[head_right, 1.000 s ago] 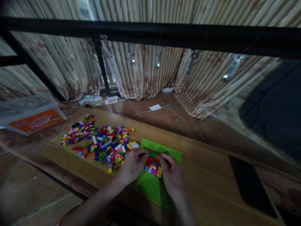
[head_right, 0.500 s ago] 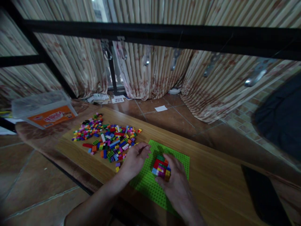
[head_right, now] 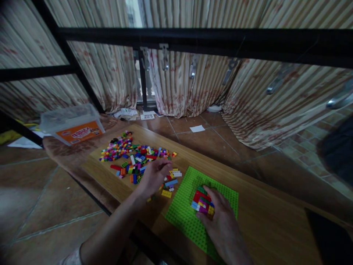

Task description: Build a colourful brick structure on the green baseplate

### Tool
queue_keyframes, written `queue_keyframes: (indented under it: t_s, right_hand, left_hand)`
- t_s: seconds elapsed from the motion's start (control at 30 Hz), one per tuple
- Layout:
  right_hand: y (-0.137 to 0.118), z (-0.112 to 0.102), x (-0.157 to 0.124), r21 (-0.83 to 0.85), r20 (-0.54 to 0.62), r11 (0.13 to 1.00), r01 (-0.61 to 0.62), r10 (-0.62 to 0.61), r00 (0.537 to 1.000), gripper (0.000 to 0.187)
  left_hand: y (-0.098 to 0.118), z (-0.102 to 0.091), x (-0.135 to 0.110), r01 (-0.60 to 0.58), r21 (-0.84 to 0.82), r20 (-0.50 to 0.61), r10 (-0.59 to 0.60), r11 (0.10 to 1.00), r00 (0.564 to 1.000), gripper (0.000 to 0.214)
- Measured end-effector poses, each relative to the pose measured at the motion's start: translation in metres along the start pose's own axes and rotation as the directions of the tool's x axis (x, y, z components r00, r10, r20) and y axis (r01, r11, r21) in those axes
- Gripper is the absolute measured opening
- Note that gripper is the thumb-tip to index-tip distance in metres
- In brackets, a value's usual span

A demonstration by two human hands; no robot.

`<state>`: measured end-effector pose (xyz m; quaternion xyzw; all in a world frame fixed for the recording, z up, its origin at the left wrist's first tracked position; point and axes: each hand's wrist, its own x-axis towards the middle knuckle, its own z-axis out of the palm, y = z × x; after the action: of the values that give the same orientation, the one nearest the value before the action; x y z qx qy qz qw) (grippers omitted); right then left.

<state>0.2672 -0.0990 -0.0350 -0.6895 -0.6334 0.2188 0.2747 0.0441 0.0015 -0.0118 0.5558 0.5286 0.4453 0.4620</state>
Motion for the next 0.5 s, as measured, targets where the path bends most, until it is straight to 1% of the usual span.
queue_keyframes:
  t_s: [0.1,0.17,0.23,0.33,0.4,0.5]
  right_hand:
    - [0.001,0.0,0.0,0.004,0.008,1.0,-0.004,0.004,1.0,0.061]
    - [0.002,0.001,0.0,0.004,0.002,1.0,-0.004,0.004,1.0,0.061]
    - [0.002,0.001,0.001,0.003,-0.008,1.0,0.003,-0.003,1.0,0.06]
    - [0.002,0.0,0.0,-0.008,0.007,1.0,0.01,-0.01,1.0,0.059]
    - [0.0,-0.001,0.0,-0.017,0.015,1.0,0.008,-0.008,1.0,0.059]
    - [-0.002,-0.002,0.0,-0.012,0.019,1.0,0.016,-0.016,1.0,0.058]
  left_hand:
    - [-0.003,-0.022,0.009,0.019,0.019,-0.027,-0.019,1.0,0.999,0.018]
    - [-0.001,-0.033,0.011,0.019,0.121,-0.022,-0.017,0.993,1.0,0.018]
    - [0.004,-0.039,0.008,-0.008,0.275,0.005,0.007,0.961,1.0,0.018]
    - [0.01,-0.037,0.0,-0.08,0.463,0.092,0.042,0.883,0.995,0.021]
    - [0.013,-0.031,-0.006,-0.143,0.528,0.178,0.055,0.837,0.983,0.023]
    - [0.013,-0.02,-0.014,-0.238,0.586,0.294,0.071,0.775,0.953,0.019]
